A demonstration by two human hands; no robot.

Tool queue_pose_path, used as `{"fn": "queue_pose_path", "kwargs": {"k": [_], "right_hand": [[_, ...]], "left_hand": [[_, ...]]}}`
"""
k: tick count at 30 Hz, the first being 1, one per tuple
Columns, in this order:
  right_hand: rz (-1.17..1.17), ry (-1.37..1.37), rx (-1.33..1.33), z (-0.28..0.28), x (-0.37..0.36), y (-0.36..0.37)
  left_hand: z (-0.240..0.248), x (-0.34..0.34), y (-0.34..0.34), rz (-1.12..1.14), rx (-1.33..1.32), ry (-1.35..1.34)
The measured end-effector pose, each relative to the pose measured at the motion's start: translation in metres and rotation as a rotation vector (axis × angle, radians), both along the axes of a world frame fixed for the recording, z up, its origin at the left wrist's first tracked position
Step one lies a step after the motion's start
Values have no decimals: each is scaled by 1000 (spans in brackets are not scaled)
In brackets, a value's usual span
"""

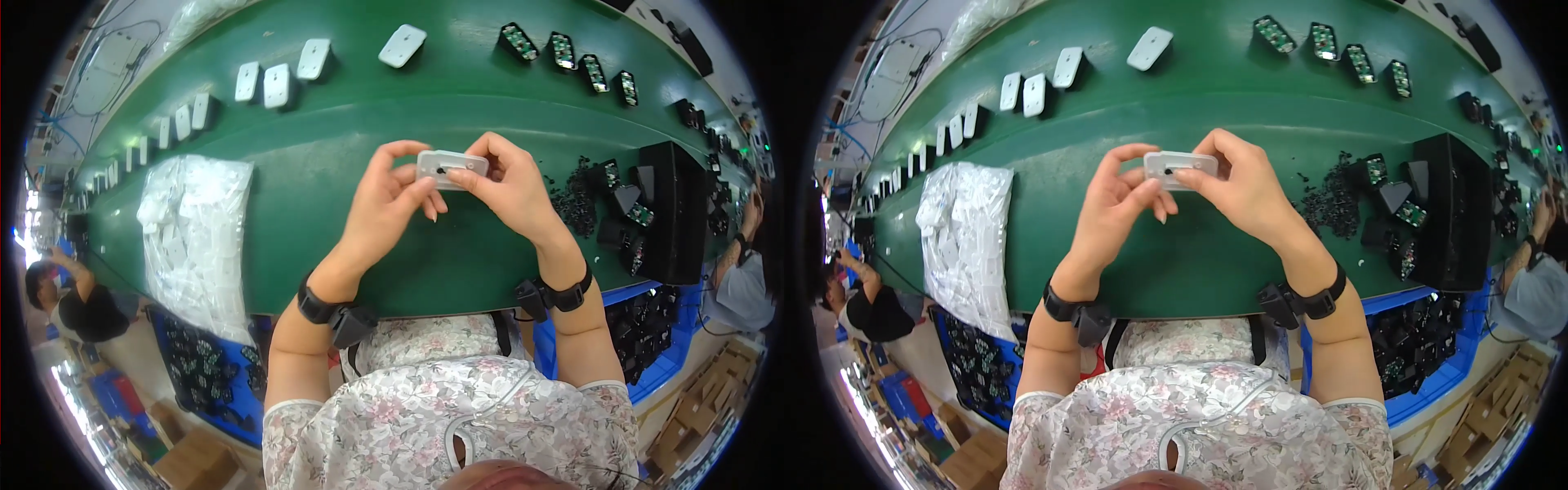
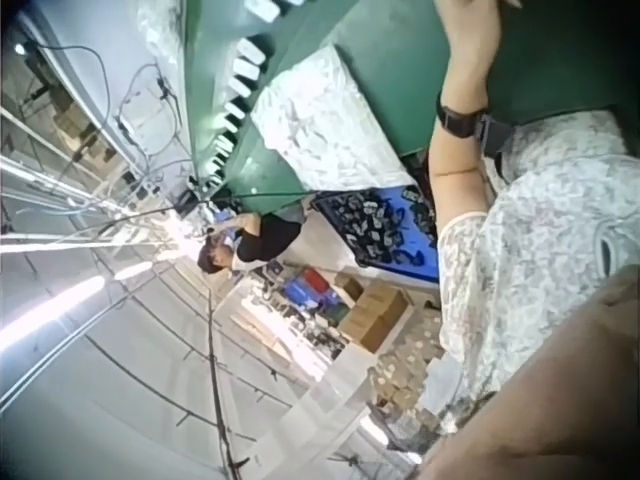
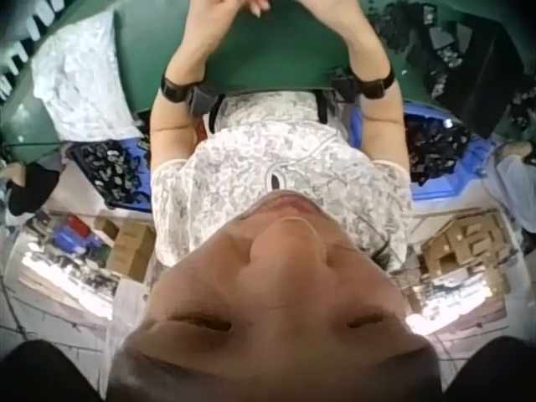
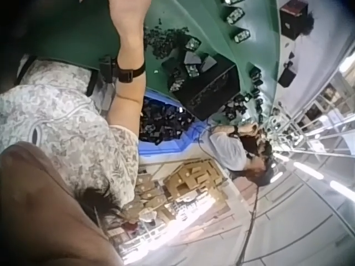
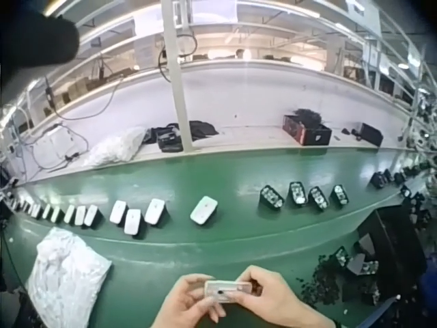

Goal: Assembling small electronic components into plastic housings on a factory production line.

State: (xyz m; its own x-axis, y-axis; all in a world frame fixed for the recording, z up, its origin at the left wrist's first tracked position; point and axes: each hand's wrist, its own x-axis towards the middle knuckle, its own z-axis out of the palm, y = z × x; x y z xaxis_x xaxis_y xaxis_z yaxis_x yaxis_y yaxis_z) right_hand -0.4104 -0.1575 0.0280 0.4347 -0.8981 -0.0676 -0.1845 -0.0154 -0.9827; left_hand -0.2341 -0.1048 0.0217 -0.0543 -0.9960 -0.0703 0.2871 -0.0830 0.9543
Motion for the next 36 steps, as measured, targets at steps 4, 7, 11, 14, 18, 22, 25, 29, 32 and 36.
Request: {"fn": "queue_pose_path", "kwargs": {"k": [4,7,11,14,18,22,25,29,32,36], "right_hand": [[11,-55,54,-1,6,-14],[-278,519,-816,2,6,-63],[-514,1019,-1006,-27,-14,-171],[-415,1208,-789,-30,-18,-209],[-463,1056,-637,-24,-7,-205],[-193,338,-491,-17,-5,-147],[-163,570,-693,-9,-19,-87],[-114,560,-733,-25,-41,-64],[-86,537,-739,-15,-36,-49],[15,455,-820,-5,-11,-18]], "left_hand": [[-13,19,-14,16,57,-16],[-25,40,-22,159,26,-205],[-34,38,-29,321,-90,-707],[-41,35,-31,288,-248,-928],[-24,22,-16,329,-390,-1433],[-21,14,-5,131,-402,-1467],[-28,13,-12,74,-519,-1286],[-29,8,-20,22,-653,-1151],[-29,12,-18,10,-636,-1117],[-24,26,-21,65,-592,-910]]}}
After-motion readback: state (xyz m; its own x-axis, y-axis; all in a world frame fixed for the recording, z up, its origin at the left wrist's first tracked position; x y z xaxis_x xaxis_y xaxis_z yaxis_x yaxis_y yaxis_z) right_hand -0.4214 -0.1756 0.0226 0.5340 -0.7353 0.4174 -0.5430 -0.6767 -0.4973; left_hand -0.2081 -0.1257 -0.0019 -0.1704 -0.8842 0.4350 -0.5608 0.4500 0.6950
